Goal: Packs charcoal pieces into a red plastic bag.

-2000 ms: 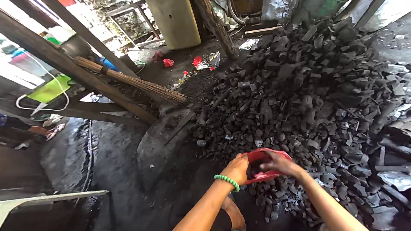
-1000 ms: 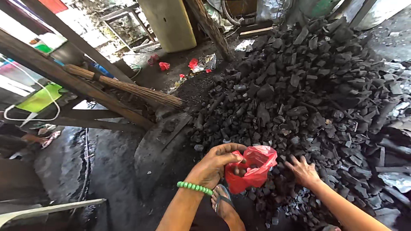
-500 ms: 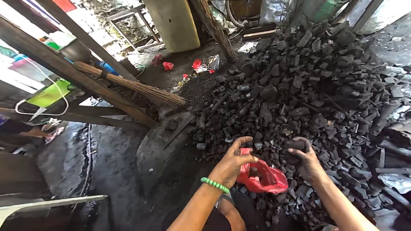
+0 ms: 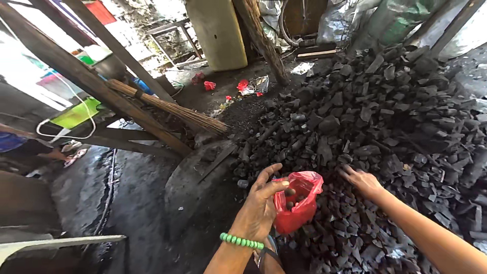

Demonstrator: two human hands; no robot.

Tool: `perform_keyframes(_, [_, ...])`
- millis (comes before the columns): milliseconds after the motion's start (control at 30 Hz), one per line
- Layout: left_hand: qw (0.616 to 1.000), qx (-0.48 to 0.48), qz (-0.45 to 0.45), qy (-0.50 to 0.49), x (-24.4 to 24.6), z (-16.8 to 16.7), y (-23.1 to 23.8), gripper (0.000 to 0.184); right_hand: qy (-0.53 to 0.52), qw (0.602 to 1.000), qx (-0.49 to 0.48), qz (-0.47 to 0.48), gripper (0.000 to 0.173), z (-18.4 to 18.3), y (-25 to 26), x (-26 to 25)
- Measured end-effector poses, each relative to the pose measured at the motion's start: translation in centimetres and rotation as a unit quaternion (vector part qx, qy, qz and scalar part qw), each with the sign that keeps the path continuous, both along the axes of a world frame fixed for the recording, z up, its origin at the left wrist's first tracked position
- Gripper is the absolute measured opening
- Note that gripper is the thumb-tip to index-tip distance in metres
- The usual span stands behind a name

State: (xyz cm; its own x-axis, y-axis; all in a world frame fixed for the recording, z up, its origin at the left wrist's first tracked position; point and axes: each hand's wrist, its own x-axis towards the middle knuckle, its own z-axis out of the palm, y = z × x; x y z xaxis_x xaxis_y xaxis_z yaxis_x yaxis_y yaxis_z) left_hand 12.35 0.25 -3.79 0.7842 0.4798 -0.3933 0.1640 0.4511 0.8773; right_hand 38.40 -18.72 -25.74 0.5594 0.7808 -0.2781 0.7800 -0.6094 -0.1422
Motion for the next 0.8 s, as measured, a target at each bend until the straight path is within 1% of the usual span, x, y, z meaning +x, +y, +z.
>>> perform_keyframes(67, [1.0, 0.005, 0.001, -0.008, 0.1, 0.3, 0.1, 0.049, -0.045, 0.998, -0.013, 0.044, 0.054, -1.5, -0.7, 1.1])
perform_keyframes(100, [1.0, 0.01, 0.0, -0.011, 0.2, 0.5, 0.1, 0.049, -0.057, 0.997, -0.007, 0.044, 0.049, -1.7, -0.7, 1.2])
perform_keyframes(167, [1.0, 0.019, 0.011, -0.018, 0.1, 0.7, 0.4, 0.048, -0.063, 0.998, -0.004, 0.02, 0.039, -1.6, -0.4, 1.2])
perform_keyframes(300, [0.999, 0.031, 0.026, -0.023, -0.6, 0.8, 1.2, 0.045, -0.033, 0.999, -0.021, -0.028, 0.032, -0.2, 0.5, 0.9])
perform_keyframes(400, [0.998, 0.041, 0.033, -0.022, -0.8, 0.6, 1.3, 0.042, -0.05, 0.997, 0.043, -0.031, 0.026, -0.5, -0.9, 0.8])
perform_keyframes(433, [0.998, 0.045, 0.034, -0.02, -0.7, 0.7, 1.3, 0.042, -0.044, 0.995, 0.071, -0.046, 0.025, -0.6, -1.4, 0.8])
perform_keyframes(500, [0.998, 0.047, 0.032, -0.018, -0.7, 0.8, 1.2, 0.041, 0.017, 0.983, 0.153, -0.097, 0.022, -0.5, -2.5, 0.6])
perform_keyframes(567, [0.998, 0.048, 0.029, -0.018, -0.7, 0.9, 1.1, 0.041, 0.085, 0.952, 0.263, -0.13, 0.018, -0.6, -3.9, -0.2])
perform_keyframes(600, [0.998, 0.047, 0.025, -0.02, -0.7, 0.9, 1.1, 0.041, 0.112, 0.929, 0.318, -0.152, 0.015, -0.4, -4.7, -0.8])
perform_keyframes(633, [0.998, 0.046, 0.024, -0.02, -0.7, 0.9, 1.0, 0.041, 0.125, 0.897, 0.381, -0.185, 0.013, -0.3, -5.8, -1.6])
perform_keyframes(667, [0.999, 0.046, 0.022, -0.02, -0.7, 0.8, 1.0, 0.041, 0.127, 0.855, 0.449, -0.227, 0.014, -0.2, -6.9, -2.2])
perform_keyframes(700, [0.999, 0.047, 0.018, -0.019, -0.7, 0.8, 1.0, 0.041, 0.114, 0.81, 0.507, -0.272, 0.019, -0.1, -8.1, -2.5])
perform_keyframes(733, [0.998, 0.05, 0.018, -0.017, -0.7, 0.8, 0.9, 0.04, 0.09, 0.773, 0.538, -0.322, 0.026, 0.1, -9.3, -2.5])
perform_keyframes(767, [0.998, 0.053, 0.022, -0.014, -0.6, 0.8, 0.8, 0.039, 0.058, 0.755, 0.54, -0.368, 0.032, 0.4, -10.3, -2.2])
perform_keyframes(800, [0.998, 0.055, 0.023, -0.012, -0.6, 0.7, 0.7, 0.039, 0.019, 0.751, 0.524, -0.401, 0.037, 0.6, -11.2, -1.6])
